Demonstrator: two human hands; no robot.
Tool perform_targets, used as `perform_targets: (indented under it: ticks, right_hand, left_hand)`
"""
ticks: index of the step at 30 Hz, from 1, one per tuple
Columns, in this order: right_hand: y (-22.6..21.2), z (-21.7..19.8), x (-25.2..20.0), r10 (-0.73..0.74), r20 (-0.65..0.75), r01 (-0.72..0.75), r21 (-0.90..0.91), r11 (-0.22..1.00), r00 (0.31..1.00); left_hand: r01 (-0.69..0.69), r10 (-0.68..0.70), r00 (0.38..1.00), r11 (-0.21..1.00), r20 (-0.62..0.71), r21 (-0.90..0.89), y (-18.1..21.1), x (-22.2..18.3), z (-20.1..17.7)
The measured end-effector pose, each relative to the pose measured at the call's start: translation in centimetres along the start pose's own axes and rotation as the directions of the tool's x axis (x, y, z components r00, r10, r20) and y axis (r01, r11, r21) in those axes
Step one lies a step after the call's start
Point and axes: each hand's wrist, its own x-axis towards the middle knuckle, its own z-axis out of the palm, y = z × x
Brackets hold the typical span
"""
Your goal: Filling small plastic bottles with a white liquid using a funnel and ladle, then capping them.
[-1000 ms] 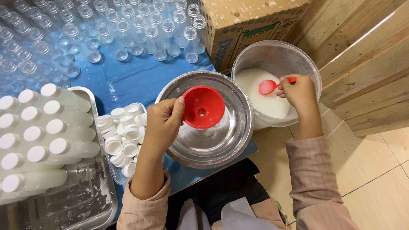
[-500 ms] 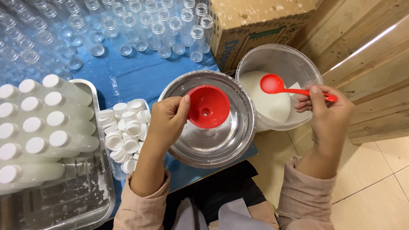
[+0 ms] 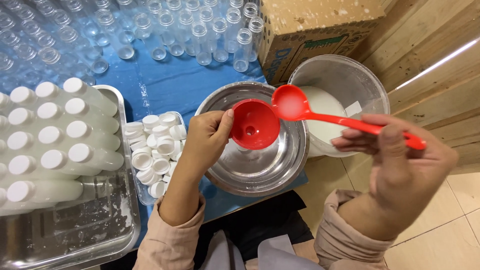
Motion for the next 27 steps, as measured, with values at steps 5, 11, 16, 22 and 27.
perform_targets:
  ticks: [5, 11, 16, 22, 27]
  right_hand:
    - [-0.8, 2.4, -1.8, 0.082, 0.044, -0.084, 0.049, 0.995, 0.996]
    - [0.5, 3.4, -4.0, 0.056, 0.106, -0.063, 0.057, 0.996, 0.993]
    - [2.1, 3.5, -5.3, -0.043, 0.153, 0.036, 0.048, 0.998, 0.987]
    - [2.8, 3.2, -6.2, -0.107, 0.228, 0.104, 0.028, 0.994, 0.968]
    - [3.8, 2.9, -6.5, -0.225, 0.288, 0.238, -0.011, 0.971, 0.931]
  left_hand:
    - [-0.021, 0.021, 1.0, 1.0, -0.01, -0.011, -0.1, 0.0, 0.0]
    - [-0.019, 0.019, 1.0, 1.0, -0.012, -0.013, -0.3, 0.0, 0.0]
    - [-0.024, 0.024, 0.999, 1.0, -0.028, 0.0, -0.6, 0.0, 0.0]
    - [-0.003, 0.003, 1.0, 1.0, -0.013, -0.007, -0.4, 0.0, 0.0]
    - [0.007, -0.007, 1.0, 1.0, -0.008, -0.021, -0.4, 0.0, 0.0]
